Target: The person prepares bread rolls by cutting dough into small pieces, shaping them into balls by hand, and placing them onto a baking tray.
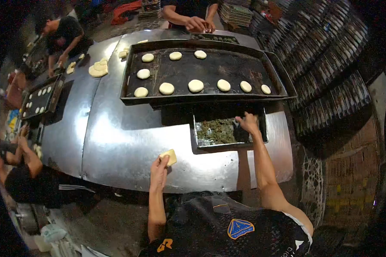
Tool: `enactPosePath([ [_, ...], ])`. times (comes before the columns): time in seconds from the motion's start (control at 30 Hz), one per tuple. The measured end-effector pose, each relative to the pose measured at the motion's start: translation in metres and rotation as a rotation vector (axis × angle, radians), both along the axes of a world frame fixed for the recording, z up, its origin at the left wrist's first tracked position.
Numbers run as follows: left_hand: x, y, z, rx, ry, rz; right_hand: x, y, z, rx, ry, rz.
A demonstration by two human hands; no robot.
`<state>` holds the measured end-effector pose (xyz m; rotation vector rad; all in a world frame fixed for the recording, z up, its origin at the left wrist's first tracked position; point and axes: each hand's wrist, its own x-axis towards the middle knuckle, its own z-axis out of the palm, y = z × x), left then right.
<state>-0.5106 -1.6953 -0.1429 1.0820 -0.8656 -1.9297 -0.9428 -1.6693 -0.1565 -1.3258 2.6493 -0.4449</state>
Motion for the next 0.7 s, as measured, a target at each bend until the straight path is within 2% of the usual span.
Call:
enactPosePath([
  [0.07, 0.005, -0.001, -0.004, 0.006, 0.003, 0.057, 0.011, -0.017, -0.014, 0.014, -0.131, 0.184],
  [0.1, 0.003, 0.001, 0.013, 0.037, -0.063, 0.058, 0.029, -0.019, -0.013, -0.035, -0.174, 0.284],
  [0.13, 0.001, 0.001, 0.01, 0.042, -0.067, 0.065, 0.051, -0.018, -0.001, -0.029, -0.132, 0.44],
  [0.2, -0.002, -0.001, 0.003, -0.006, 0.027, 0.108, 0.072, -0.018, -0.02, -0.094, 0.099, 0.577],
  [0.23, -0.003, -0.001, 0.002, 0.002, 0.018, 0.108, 0.076, -0.018, -0.028, -0.088, 0.088, 0.577],
  [0.3, -0.011, -0.004, 0.006, 0.011, 0.022, 0.172, 0.082, -0.021, -0.033, -0.116, -0.391, 0.384],
  [0.33, -0.013, -0.005, 0.008, 0.021, 0.02, 0.174, 0.084, -0.019, -0.034, -0.106, -0.395, 0.384],
  [0.4, -0.018, -0.009, 0.011, 0.035, 0.014, 0.161, 0.094, -0.017, -0.015, -0.061, -0.012, 0.466],
  [0.53, -0.039, -0.021, 0.011, 0.043, 0.047, 0.128, 0.093, -0.014, -0.019, -0.095, 0.001, 0.467],
  [0.6, -0.059, -0.034, 0.006, 0.065, 0.106, 0.027, 0.084, -0.02, -0.026, -0.037, 0.044, 0.476],
  [0.63, -0.07, -0.039, 0.001, 0.068, 0.132, 0.005, 0.065, -0.027, -0.053, -0.067, 0.011, 0.479],
  [0.67, -0.08, -0.042, 0.001, 0.05, 0.142, -0.035, 0.065, -0.024, -0.033, -0.079, 0.027, 0.485],
  [0.7, -0.09, -0.045, 0.001, 0.046, 0.146, -0.084, 0.069, -0.018, 0.0, -0.123, -0.165, 0.405],
])
